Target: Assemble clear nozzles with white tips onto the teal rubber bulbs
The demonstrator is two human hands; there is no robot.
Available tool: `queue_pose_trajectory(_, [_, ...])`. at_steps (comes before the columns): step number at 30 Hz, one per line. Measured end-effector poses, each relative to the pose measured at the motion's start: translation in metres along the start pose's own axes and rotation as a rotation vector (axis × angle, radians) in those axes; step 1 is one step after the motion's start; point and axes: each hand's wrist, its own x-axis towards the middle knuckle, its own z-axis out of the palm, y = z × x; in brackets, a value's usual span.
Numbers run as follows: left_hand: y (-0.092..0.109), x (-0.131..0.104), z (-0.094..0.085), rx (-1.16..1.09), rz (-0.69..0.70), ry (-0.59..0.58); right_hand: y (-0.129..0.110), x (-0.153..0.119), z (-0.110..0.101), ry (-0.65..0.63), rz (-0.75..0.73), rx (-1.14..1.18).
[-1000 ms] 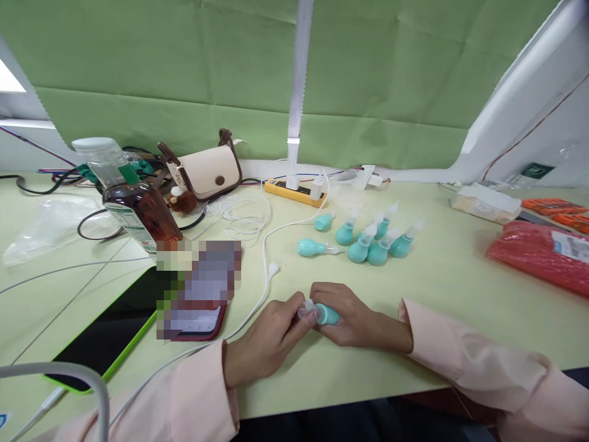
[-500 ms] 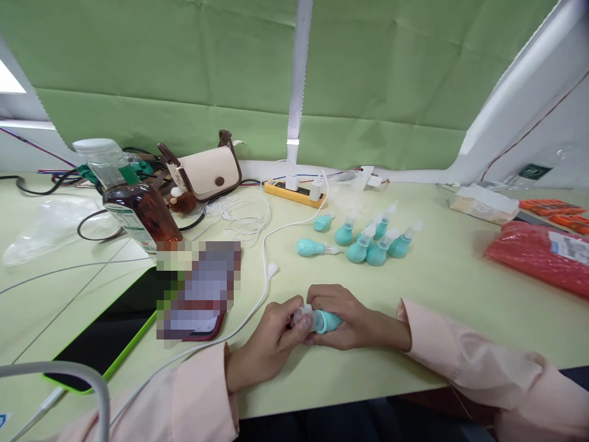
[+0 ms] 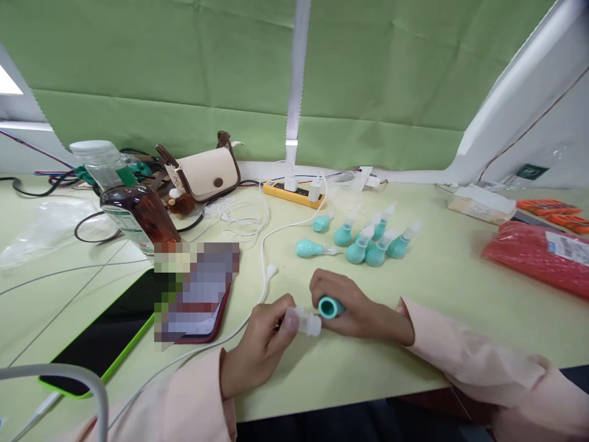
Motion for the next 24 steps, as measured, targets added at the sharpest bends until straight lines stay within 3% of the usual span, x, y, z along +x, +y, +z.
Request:
queue_pose_trajectory(5, [0.0, 0.01, -0.002, 0.047, -0.069, 0.049, 0.02, 0.003, -0.004, 0.036, 0.199, -0.301])
queue_pose_trajectory(9, [-0.001, 0.013, 0.001, 0.08, -0.136, 0.06, 0.036, 0.001, 0.001, 0.025, 0.195, -0.385])
queue_pose_trajectory(11, [-0.003, 0.014, 0.002, 0.078, -0.139, 0.092, 0.035, -0.001, 0.001, 0.101, 0.148, -0.327])
queue_pose_trajectory(15, [-0.005, 0.014, 0.001, 0.019, -0.128, 0.133, 0.019, -0.008, 0.0, 0.22, 0.193, 0.141])
queue_pose_trajectory(19, [-0.003, 0.014, 0.0, 0.002, -0.089, 0.034, 0.008, -0.011, 0.005, 0.052, 0.501, 0.77])
queue_pose_trajectory(24, [-0.001, 0.014, -0.001, 0.021, -0.064, -0.045, 0.01, -0.01, 0.012, -0.091, 0.711, 1.176])
